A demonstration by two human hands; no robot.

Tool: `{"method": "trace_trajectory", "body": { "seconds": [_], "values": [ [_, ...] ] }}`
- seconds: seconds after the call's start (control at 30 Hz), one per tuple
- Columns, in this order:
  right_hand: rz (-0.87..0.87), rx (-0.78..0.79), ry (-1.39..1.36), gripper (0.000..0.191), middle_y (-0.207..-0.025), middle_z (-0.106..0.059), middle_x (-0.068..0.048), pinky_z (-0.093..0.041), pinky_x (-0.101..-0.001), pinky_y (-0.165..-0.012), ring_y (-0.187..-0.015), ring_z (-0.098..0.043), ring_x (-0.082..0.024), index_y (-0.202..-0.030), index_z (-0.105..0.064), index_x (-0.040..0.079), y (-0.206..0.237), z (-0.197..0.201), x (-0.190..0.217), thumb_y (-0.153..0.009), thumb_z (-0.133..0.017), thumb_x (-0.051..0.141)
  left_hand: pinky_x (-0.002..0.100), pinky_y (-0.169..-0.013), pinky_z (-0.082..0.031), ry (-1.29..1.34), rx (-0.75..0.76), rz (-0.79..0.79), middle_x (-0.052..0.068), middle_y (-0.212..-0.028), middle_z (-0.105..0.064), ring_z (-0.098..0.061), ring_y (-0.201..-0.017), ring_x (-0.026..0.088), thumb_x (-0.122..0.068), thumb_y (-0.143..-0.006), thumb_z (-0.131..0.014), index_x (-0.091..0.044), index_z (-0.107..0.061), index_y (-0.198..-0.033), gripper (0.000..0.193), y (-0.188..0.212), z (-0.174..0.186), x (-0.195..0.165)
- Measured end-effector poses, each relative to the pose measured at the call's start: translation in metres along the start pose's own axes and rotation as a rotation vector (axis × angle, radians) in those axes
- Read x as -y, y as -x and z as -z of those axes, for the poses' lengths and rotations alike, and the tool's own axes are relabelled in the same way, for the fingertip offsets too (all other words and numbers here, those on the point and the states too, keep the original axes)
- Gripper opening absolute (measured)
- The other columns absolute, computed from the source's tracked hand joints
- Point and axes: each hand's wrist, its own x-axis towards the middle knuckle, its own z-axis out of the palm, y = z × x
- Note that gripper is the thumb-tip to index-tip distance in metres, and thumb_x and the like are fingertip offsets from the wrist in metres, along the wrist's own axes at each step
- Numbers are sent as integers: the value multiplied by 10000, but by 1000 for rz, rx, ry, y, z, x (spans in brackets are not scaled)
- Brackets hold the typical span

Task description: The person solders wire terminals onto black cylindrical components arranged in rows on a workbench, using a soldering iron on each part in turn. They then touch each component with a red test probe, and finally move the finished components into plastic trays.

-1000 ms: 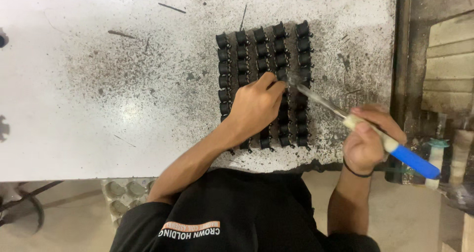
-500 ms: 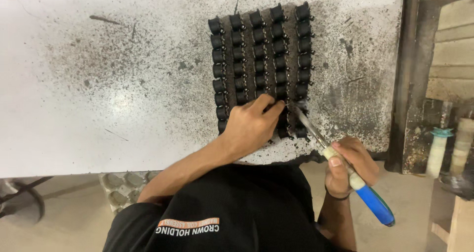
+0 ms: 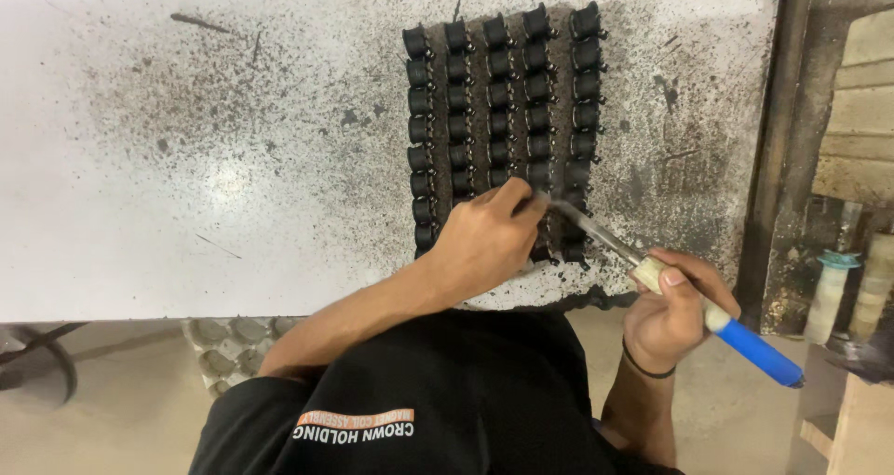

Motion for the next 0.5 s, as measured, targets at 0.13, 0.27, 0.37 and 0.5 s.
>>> {"method": "trace_trajectory", "body": {
  "seconds": [0.13,0.27,0.37,0.5],
  "values": [
    [-47,-36,0,273,-876,-682,-219,-529,-299,-542,-635,-660,-267,-1005,-679,-121,-1,-6,6,-927,-665,141,371,-562,-564,93,13,29,125,-970,-590,-673,-653,280,0,-834,-689,24,-721,-1153,321,1,4,5],
    [7,54,87,285,-845,-682,-228,-513,-286,-547,-612,-653,-257,-957,-679,-140,-2,-8,15,-941,-679,144,352,-586,-577,151,26,32,129,-986,-589,-680,-670,270,20,-853,-682,48,-713,-1130,280,-2,1,10],
    [39,86,142,272,-880,-690,-234,-521,-283,-551,-628,-662,-253,-947,-665,-128,-1,-9,20,-931,-687,143,363,-599,-578,143,10,25,128,-983,-597,-679,-674,277,30,-837,-678,42,-718,-1110,276,-3,-1,9],
    [19,11,109,257,-872,-688,-231,-506,-275,-540,-615,-647,-245,-986,-665,-110,2,-11,17,-926,-682,140,361,-578,-568,32,34,-17,148,-980,-574,-689,-737,269,8,-783,-683,80,-700,-1095,321,0,-2,4]
  ]
}}
